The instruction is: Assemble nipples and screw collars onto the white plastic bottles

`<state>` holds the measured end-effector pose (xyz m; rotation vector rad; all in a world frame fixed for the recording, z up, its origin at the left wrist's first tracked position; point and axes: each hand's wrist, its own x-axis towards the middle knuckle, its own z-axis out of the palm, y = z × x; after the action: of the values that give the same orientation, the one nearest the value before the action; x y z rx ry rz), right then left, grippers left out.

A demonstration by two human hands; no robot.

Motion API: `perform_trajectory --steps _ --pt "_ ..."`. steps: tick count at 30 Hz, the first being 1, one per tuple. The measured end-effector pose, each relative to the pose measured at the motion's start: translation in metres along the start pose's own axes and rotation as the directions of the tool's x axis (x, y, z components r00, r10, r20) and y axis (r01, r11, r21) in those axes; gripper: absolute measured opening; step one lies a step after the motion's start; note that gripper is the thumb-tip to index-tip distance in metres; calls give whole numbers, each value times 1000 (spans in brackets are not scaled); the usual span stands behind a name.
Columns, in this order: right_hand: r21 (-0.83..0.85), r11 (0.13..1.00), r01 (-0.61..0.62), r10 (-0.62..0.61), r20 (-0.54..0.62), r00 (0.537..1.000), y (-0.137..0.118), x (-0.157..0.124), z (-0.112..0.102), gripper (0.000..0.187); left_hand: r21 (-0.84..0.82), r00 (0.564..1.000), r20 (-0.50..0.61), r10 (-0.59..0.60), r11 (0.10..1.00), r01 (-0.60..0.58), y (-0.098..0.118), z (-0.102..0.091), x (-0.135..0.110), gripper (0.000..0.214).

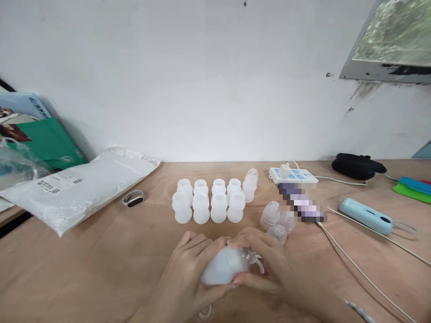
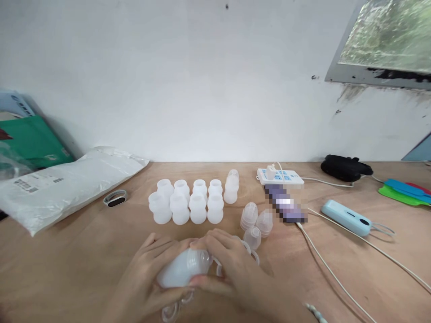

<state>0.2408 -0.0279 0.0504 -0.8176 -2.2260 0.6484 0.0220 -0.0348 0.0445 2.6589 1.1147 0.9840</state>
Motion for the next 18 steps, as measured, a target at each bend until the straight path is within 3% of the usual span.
perform_trajectory --steps 3,6,10,13,16,18 --pt "15 997 72 -72 29 997 6 1 -5 35 52 1000 -12 -19 998 19 -4 -1 0 39" --pt "21 997 -78 78 12 997 8 0 -3 55 190 997 -75 26 982 -11 -7 2 -3 35" --pt "-45 959 -280 282 59 958 5 1 3 17 320 984 -98 148 941 -110 -8 8 -7 30" --pt "-13 985 -170 171 63 983 4 3 2 13 325 982 -127 137 942 -89 -8 9 -6 25" --pt "19 1000 -22 22 33 999 4 4 0 38 331 981 -156 111 942 -54 -10 9 -5 28" --pt "4 997 -75 75 37 996 4 3 0 53 370 978 -156 141 926 -74 -10 9 -5 31"
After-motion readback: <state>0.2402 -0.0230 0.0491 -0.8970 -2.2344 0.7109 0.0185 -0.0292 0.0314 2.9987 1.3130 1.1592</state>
